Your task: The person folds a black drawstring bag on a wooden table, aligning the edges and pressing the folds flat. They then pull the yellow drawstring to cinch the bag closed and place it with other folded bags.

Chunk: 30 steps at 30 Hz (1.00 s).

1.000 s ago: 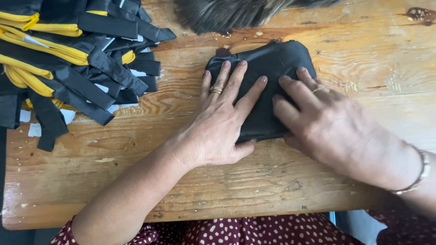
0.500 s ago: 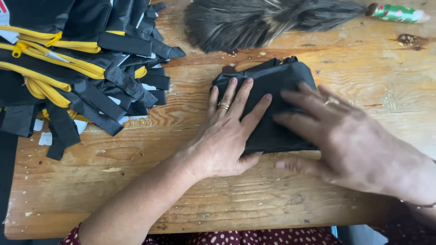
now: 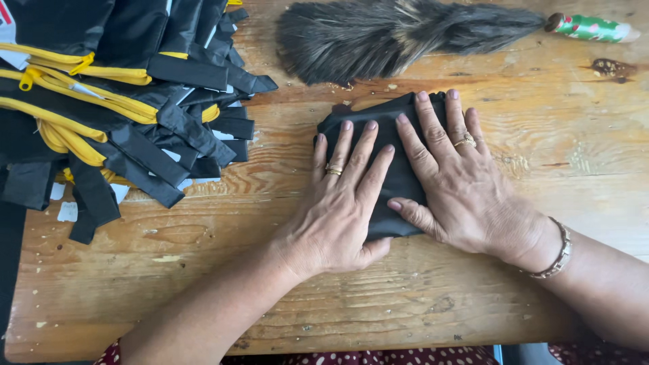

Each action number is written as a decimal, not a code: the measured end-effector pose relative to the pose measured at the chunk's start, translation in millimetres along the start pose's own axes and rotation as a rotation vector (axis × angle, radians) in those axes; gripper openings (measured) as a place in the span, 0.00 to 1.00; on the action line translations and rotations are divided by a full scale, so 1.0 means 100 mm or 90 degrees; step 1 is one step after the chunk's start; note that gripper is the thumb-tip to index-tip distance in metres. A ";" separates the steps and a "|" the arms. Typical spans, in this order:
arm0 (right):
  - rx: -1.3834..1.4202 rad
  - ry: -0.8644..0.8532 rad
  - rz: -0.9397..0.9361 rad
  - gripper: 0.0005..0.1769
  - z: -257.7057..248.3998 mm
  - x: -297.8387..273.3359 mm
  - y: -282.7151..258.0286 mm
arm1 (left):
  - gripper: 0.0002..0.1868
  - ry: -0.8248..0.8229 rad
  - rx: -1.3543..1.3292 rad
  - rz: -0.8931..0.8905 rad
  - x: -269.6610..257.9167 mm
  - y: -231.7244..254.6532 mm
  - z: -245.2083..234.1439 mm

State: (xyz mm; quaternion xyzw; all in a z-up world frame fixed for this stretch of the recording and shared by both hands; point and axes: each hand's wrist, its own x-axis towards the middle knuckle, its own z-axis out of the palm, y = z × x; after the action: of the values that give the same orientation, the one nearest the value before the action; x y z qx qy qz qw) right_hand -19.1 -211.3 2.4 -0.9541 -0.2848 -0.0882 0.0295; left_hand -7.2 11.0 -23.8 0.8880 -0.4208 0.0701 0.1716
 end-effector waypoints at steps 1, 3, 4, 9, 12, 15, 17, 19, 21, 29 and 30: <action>-0.002 0.000 -0.005 0.55 0.02 -0.01 0.01 | 0.63 0.004 0.000 -0.004 0.00 0.00 0.01; -0.039 -0.010 0.012 0.55 0.05 -0.01 0.00 | 0.64 0.031 -0.089 -0.004 -0.02 0.00 0.02; -0.042 -0.010 0.005 0.55 0.05 -0.02 0.00 | 0.64 0.037 -0.088 -0.009 -0.01 0.00 -0.01; -0.029 -0.004 0.032 0.54 0.07 -0.06 0.02 | 0.31 0.376 -0.258 -0.248 0.00 -0.05 0.06; -0.004 -0.012 0.045 0.54 0.06 -0.06 0.03 | 0.46 0.260 -0.300 -0.435 0.00 -0.08 0.10; 0.003 -0.008 0.049 0.54 0.07 -0.05 0.03 | 0.49 0.153 -0.368 -0.537 0.03 -0.05 -0.02; 0.019 0.002 0.053 0.55 0.08 -0.07 0.03 | 0.43 0.133 -0.455 -0.586 0.11 -0.03 -0.21; 0.037 0.011 0.057 0.55 0.10 -0.06 -0.01 | 0.38 0.110 -0.542 -0.634 0.17 -0.01 -0.34; 0.153 0.097 0.007 0.52 0.11 -0.05 -0.07 | 0.36 0.189 -0.715 -0.623 0.21 0.00 -0.43; 0.242 0.324 -0.071 0.53 0.24 -0.11 -0.08 | 0.43 0.252 -0.553 -0.152 -0.03 0.06 -0.65; 0.226 0.356 -0.076 0.54 0.25 -0.11 -0.08 | 0.45 0.268 -0.459 -0.117 -0.07 0.03 -0.61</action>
State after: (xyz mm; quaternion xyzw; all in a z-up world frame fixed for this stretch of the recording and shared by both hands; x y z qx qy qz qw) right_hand -28.4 -207.8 -24.1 -0.8545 -0.3320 -0.2973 0.2670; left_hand -13.1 36.6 32.1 0.7710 -0.2934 0.0828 0.5592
